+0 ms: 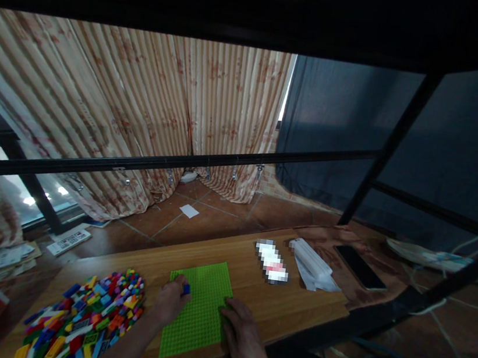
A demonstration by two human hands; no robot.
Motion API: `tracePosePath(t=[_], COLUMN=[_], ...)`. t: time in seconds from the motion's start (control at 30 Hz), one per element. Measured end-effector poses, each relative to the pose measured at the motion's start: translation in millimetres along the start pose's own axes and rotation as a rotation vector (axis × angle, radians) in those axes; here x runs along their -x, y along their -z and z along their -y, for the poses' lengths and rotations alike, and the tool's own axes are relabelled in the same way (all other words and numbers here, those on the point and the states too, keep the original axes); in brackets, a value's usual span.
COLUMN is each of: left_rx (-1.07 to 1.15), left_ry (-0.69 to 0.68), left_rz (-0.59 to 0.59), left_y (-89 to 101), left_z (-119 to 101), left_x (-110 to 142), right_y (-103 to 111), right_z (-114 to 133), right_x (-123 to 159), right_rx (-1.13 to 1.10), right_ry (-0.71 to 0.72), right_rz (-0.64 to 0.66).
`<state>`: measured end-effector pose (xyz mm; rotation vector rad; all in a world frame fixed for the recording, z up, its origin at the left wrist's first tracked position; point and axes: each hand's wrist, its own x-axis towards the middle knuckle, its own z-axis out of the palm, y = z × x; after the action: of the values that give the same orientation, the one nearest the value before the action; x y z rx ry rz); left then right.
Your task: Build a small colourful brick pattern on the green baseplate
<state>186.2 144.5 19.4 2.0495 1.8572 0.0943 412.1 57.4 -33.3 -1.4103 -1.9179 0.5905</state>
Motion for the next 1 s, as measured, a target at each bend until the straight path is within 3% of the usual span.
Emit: tracePosePath(t=[0.47,1.0], left_rx=[0.000,0.112], left_ry=[0.013,-0.016], left_rz=[-0.008,-0.138], left_y=[-2.4,-15.5], left_z=[0.5,5.9], left_x=[-0.2,2.3], right_y=[-0.8,0.0], right_z=[-1.6,-0.1], right_x=[1.2,3.0], right_rx=[0.042,0.092], right_ry=[0.034,0.042], right_rz=[-0.021,-0.045])
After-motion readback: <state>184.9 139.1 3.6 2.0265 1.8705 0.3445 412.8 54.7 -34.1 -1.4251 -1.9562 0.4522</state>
